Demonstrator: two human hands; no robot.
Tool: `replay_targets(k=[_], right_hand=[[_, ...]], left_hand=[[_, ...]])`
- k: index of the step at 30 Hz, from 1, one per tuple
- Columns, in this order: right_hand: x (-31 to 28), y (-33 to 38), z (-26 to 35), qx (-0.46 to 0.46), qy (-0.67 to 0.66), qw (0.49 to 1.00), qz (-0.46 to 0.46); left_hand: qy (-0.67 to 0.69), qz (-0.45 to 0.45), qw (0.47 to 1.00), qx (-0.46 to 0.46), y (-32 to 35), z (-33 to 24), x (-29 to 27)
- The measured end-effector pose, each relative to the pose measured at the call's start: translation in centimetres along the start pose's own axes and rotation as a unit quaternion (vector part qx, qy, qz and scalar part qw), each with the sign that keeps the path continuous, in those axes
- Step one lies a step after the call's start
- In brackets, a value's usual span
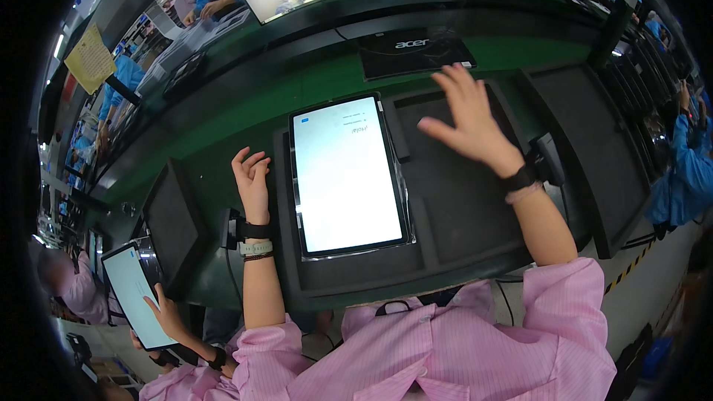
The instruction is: Inspecting tablet screens, applying protective films, and testing touchscreen functionality on an assembly line.
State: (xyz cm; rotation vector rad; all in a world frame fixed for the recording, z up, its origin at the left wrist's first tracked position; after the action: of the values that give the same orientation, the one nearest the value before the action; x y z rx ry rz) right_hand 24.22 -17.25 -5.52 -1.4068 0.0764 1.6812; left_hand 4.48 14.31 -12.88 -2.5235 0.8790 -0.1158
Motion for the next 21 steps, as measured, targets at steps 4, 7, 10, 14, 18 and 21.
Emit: replay_targets(k=[4,7,10,14,18,21], right_hand=[[1.9,3.1,9.3,-0.158,-0.066,0.968,0.181],[3.6,4.8,10.9,-0.188,-0.008,0.953,0.239],[5.1,5.4,10.6,-0.184,0.023,0.946,0.265],[4.3,5.1,12.4,-0.203,0.0,0.947,0.249],[3.9,6.2,17.1,-0.303,-0.034,0.923,0.237],[5.2,7.6,20.1,-0.356,-0.076,0.895,0.257]], left_hand=[[-0.021,0.016,1.0,0.009,0.2,0.1,0.0],[-0.013,0.021,1.0,0.007,0.1,0.1,0.5],[-0.02,0.016,1.0,0.013,0.1,-0.1,0.2],[-0.041,0.012,0.999,0.03,0.0,0.1,0.2],[-0.06,0.012,0.998,0.032,0.0,-0.1,0.3],[-0.05,0.008,0.998,0.034,0.0,0.2,0.3]])
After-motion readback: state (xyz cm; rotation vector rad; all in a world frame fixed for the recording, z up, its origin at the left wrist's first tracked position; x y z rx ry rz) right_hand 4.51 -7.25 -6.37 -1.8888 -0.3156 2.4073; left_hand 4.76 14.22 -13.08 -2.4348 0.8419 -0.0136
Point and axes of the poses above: each hand's wrist, its own y-axis away from the middle knuckle, its own x-axis out of the palm, z = x × y, the point moved 8 cm from there along -y, towards the middle knuckle, and after that the axes turned 10 degrees about x, right-handed, at the moved point
